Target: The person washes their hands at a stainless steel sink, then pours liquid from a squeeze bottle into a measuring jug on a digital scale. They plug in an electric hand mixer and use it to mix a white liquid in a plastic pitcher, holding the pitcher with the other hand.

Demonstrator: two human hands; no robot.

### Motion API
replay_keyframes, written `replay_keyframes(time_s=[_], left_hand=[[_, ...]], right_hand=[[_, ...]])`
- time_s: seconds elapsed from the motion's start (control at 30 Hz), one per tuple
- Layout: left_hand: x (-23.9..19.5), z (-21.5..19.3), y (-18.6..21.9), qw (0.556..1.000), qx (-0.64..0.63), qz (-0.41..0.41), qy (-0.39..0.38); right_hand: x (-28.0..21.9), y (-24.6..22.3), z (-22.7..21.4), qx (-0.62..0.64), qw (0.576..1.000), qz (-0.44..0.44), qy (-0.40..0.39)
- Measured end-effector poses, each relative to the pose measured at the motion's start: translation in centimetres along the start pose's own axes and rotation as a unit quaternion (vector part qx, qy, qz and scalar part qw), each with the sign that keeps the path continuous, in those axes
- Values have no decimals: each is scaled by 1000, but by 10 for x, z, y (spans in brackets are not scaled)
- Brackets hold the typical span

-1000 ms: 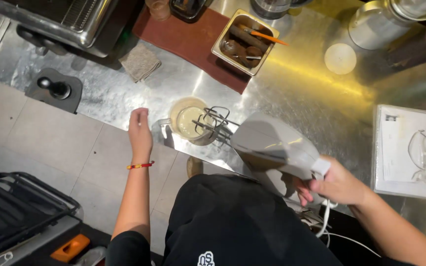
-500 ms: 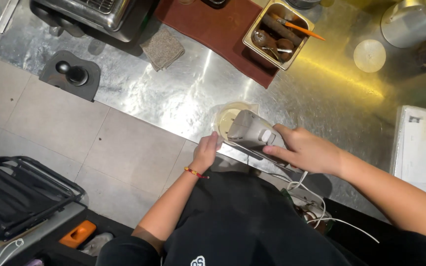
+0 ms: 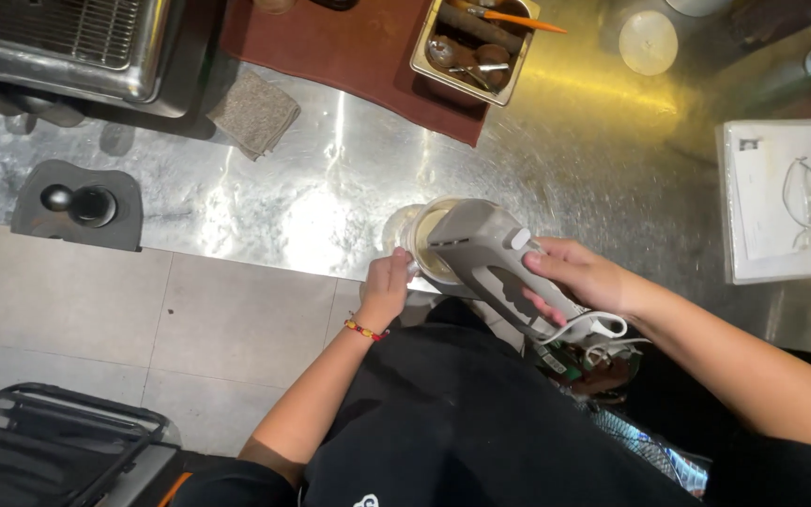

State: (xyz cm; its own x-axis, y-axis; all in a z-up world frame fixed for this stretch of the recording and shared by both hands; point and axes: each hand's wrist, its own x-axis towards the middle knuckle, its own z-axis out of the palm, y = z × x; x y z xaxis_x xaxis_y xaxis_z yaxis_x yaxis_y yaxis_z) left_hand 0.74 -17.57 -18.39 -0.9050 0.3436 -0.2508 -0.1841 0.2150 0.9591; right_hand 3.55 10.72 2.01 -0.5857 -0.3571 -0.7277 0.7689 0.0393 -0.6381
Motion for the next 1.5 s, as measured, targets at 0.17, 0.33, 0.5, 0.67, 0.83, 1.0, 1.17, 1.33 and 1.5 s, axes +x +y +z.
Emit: replay_keyframes(time_s=[0.17, 0.33, 0.5, 0.67, 0.83, 1.0, 1.17, 1.33, 1.5], left_hand=[[-10, 1, 21, 999, -16, -7, 39], [-48, -8, 102, 932, 85, 316, 155], [-76, 24, 188, 881, 148, 431, -127], [-78, 73, 192, 828, 341, 428, -118], [-80, 59, 199, 869, 306, 385, -54], [-84, 57, 189, 851, 350, 385, -77], [-98, 52, 200, 957, 14, 202, -209], [-102, 64, 172, 884, -352, 17, -307], [-107, 100, 183, 795, -420, -8, -438]], right_hand=[[-2, 1, 11, 8, 996, -73, 58], [0, 0, 20, -16, 993, -87, 77], [-3, -8, 43, -31, 992, -74, 97], [0, -18, 38, -55, 990, -90, 98], [4, -21, 39, -59, 989, -91, 105], [4, -16, 39, -56, 989, -93, 104], [12, -16, 34, -60, 988, -83, 115], [11, -25, 45, -79, 988, -85, 99], [7, -30, 56, -92, 989, -82, 83]])
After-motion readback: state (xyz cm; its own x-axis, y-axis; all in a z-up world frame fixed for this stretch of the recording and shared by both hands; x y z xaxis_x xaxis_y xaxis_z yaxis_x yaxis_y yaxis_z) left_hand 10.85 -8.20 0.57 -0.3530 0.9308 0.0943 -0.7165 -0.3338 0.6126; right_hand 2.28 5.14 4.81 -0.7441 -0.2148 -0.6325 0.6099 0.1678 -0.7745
